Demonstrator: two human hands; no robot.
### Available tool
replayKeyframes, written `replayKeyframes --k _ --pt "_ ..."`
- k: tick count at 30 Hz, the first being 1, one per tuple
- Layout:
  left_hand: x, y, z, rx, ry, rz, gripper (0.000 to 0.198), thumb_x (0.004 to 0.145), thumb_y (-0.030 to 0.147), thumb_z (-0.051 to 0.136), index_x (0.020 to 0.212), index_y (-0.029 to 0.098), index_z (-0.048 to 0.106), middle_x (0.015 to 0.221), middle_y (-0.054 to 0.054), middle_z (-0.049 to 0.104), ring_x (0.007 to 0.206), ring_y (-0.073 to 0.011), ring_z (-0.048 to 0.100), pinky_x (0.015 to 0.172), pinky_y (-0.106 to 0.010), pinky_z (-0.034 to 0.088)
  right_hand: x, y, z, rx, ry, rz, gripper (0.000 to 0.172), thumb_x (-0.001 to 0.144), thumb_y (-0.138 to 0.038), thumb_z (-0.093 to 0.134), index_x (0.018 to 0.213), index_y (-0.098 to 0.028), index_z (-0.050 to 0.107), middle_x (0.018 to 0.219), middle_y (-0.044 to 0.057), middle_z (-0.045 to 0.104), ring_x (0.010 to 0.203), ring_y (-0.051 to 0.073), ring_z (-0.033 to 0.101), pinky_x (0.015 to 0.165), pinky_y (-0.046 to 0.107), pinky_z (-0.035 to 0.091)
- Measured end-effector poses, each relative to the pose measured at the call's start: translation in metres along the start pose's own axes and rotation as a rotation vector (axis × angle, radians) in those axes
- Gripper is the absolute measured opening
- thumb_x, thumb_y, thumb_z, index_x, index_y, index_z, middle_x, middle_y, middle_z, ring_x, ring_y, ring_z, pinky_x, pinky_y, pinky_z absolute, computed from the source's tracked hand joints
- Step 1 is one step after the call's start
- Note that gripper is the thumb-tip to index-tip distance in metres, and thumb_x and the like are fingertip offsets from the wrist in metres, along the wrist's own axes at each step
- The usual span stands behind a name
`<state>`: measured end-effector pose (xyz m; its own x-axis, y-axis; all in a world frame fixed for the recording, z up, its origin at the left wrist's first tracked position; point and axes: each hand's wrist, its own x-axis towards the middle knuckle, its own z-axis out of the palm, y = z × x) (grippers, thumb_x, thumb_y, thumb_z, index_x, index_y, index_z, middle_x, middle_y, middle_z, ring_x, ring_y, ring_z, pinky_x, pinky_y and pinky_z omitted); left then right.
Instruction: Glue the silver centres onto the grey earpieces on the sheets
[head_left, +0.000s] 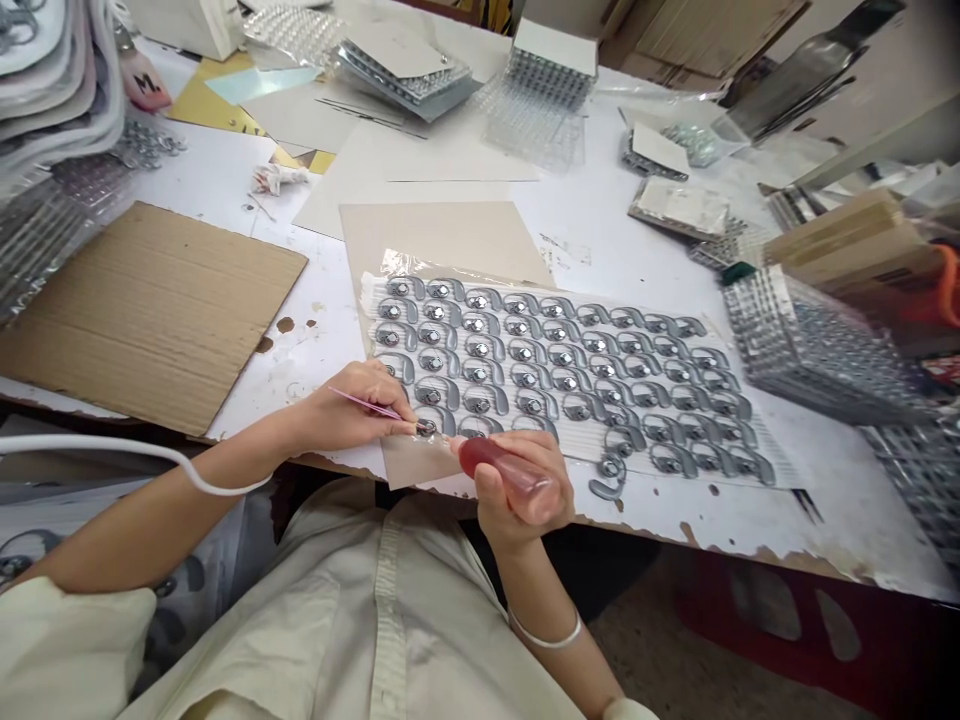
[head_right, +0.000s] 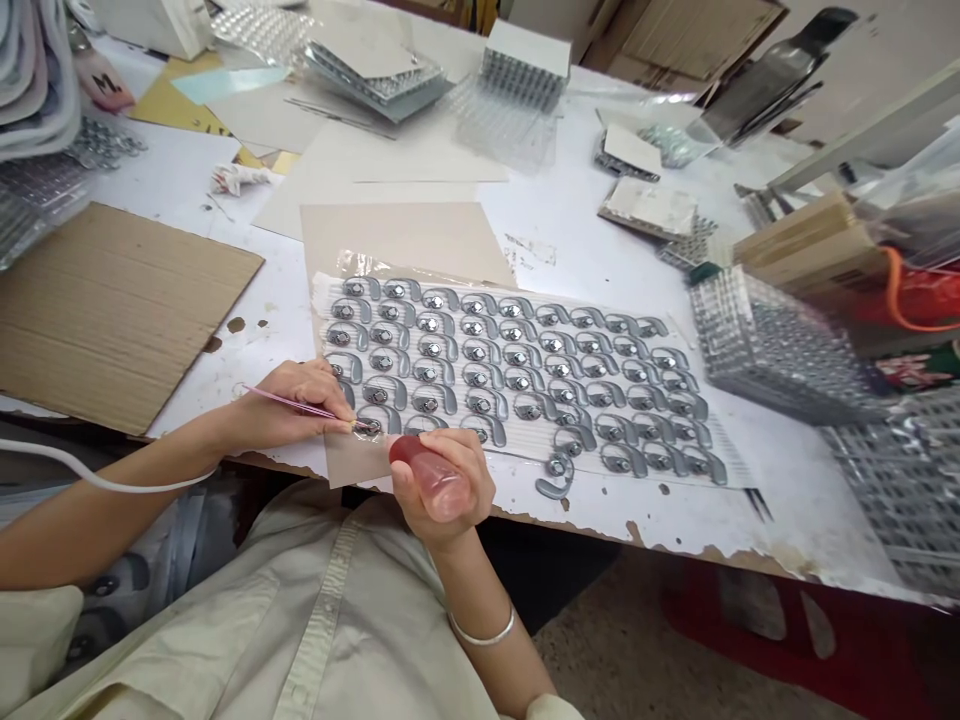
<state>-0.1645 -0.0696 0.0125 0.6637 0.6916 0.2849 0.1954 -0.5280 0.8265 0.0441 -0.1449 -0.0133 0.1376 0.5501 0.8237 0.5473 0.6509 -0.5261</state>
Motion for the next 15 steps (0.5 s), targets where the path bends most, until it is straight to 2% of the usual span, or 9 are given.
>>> replayKeyframes --k 15 --pt "0.0002 -0.0006 -0.0014 -0.003 -0.022 -0.072 0.008 0.079 0.024 0.071 0.074 0.017 0.071 0.075 -0.002 0.072 0.07 -0.0129 0.064 0.077 -0.027 0.046 -0.0025 -0.0007 -0.0014 0.017 -0.031 -0.008 0.026 0.077 -0.023 0.069 0.1 -0.017 0.058 0.08 0.003 0.063 0.071 0.017 0.059 0.059 0.035 0.052"
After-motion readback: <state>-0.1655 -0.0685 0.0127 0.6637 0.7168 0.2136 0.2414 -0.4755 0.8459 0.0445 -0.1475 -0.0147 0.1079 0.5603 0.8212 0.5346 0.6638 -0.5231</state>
